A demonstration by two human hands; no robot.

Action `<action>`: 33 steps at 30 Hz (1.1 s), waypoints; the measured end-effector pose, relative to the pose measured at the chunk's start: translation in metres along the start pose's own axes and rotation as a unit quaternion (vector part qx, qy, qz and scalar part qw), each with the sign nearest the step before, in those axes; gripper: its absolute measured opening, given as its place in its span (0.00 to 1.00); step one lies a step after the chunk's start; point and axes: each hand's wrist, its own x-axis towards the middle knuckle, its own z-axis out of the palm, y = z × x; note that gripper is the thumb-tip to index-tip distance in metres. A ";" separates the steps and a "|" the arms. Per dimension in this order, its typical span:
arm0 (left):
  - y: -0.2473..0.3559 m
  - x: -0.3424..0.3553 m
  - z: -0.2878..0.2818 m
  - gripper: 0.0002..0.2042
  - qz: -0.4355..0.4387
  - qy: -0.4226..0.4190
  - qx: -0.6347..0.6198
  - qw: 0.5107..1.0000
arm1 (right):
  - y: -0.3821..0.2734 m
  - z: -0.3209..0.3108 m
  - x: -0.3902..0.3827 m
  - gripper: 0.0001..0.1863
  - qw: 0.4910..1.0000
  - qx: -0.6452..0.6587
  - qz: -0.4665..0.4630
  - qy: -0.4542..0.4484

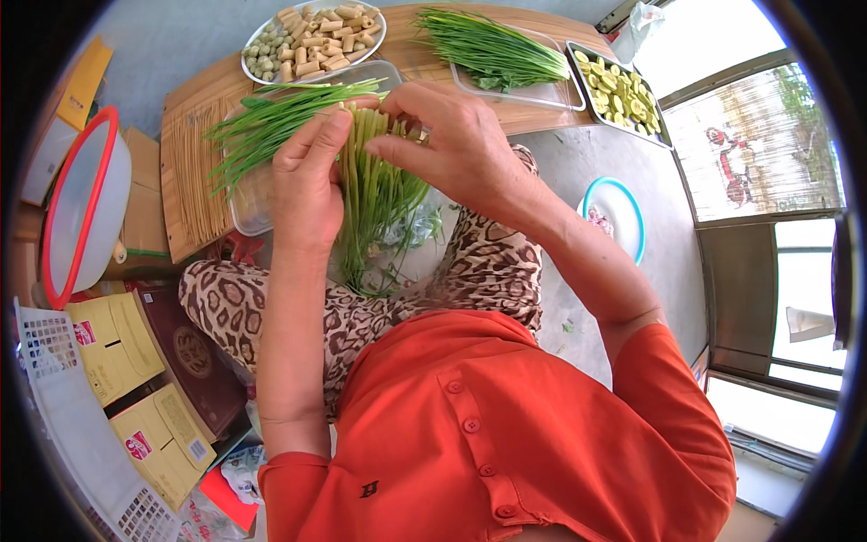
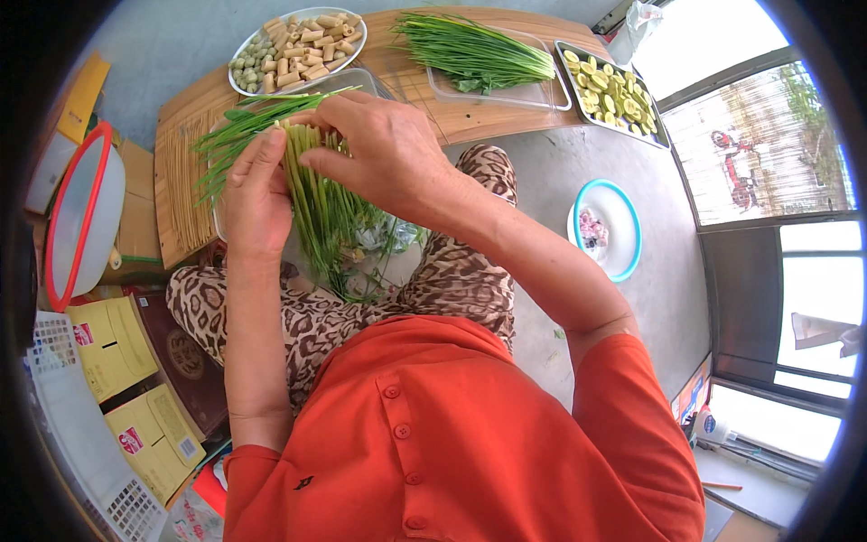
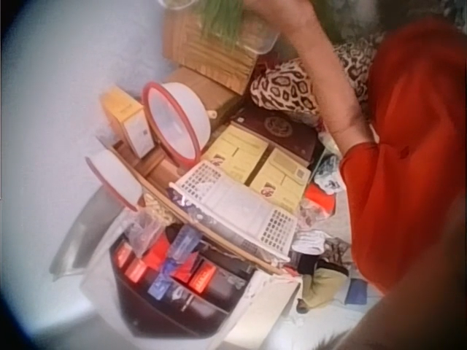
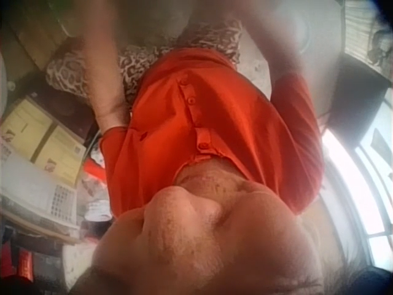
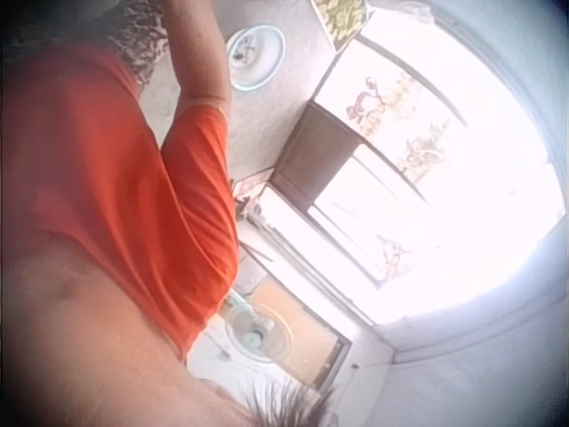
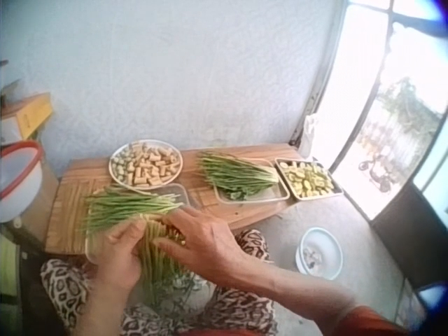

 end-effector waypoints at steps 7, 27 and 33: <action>0.002 -0.003 0.003 0.14 0.004 -0.013 0.002 1.000 | 0.003 -0.001 -0.002 0.12 0.995 0.031 0.073 -0.057; 0.001 0.000 -0.003 0.15 -0.005 0.019 -0.061 0.998 | 0.008 -0.002 -0.007 0.14 0.989 0.102 0.096 -0.039; -0.004 -0.001 0.001 0.15 0.002 0.025 -0.039 0.999 | 0.007 0.006 -0.007 0.10 0.989 0.105 0.099 -0.023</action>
